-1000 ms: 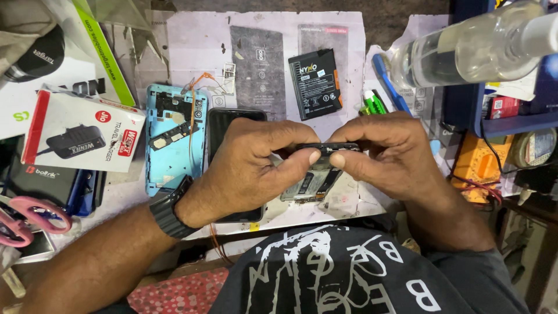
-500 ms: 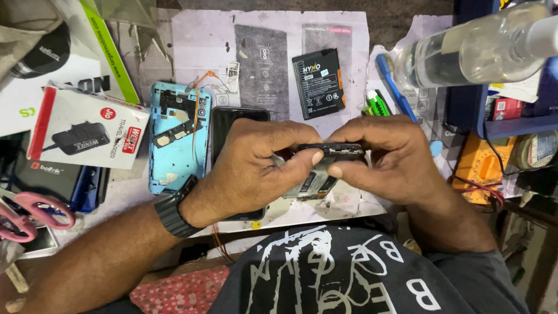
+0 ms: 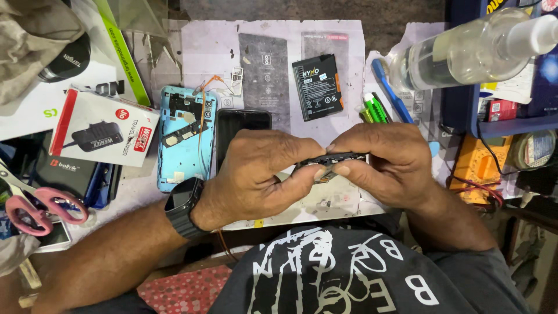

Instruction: The person disassembles a smartphone, removes the battery, and uses tweezers and a screwdriver to manipulate small components on the motherboard. The person then reattaches the battery connector and continues adjusting internal parts.

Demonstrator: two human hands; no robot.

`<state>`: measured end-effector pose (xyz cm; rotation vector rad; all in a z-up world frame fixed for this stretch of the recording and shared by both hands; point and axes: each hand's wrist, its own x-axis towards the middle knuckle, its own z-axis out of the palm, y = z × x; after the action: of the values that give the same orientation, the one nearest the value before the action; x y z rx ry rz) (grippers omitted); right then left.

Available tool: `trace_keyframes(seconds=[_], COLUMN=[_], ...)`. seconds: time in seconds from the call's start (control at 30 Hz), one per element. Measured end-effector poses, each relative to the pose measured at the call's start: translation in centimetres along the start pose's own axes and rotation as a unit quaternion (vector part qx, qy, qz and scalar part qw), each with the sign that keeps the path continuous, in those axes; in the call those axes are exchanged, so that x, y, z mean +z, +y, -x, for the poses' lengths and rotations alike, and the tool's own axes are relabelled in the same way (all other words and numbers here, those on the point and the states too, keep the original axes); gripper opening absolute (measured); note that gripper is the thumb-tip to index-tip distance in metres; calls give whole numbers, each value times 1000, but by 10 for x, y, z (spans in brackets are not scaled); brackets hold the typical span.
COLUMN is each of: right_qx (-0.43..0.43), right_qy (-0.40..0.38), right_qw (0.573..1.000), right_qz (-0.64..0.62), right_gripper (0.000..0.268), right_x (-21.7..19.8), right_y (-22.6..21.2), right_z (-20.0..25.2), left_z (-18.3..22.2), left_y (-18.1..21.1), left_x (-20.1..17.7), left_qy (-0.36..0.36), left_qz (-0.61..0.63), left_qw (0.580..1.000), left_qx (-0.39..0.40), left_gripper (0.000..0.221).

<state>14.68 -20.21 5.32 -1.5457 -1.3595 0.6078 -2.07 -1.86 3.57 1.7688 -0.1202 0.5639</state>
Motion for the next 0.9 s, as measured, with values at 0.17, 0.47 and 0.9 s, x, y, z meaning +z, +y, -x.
trace_keyframes(seconds=[0.17,0.47,0.9], right_qx=[-5,-14,-39], right_qy=[4,6,17], right_qw=[999,997,996], right_qz=[37,73,78], right_gripper=[18,20,19], right_x=[-1,-3,-1], right_y=[-1,-4,-5], right_z=[3,7,9], left_z=[2,4,5], left_y=[0,1,-4], left_x=[0,2,2], left_qy=[-7,-10,-1], left_qz=[18,7,11], left_qw=[1000,1000,999], left_qx=[-15,-2,49], left_gripper=[25,22,21])
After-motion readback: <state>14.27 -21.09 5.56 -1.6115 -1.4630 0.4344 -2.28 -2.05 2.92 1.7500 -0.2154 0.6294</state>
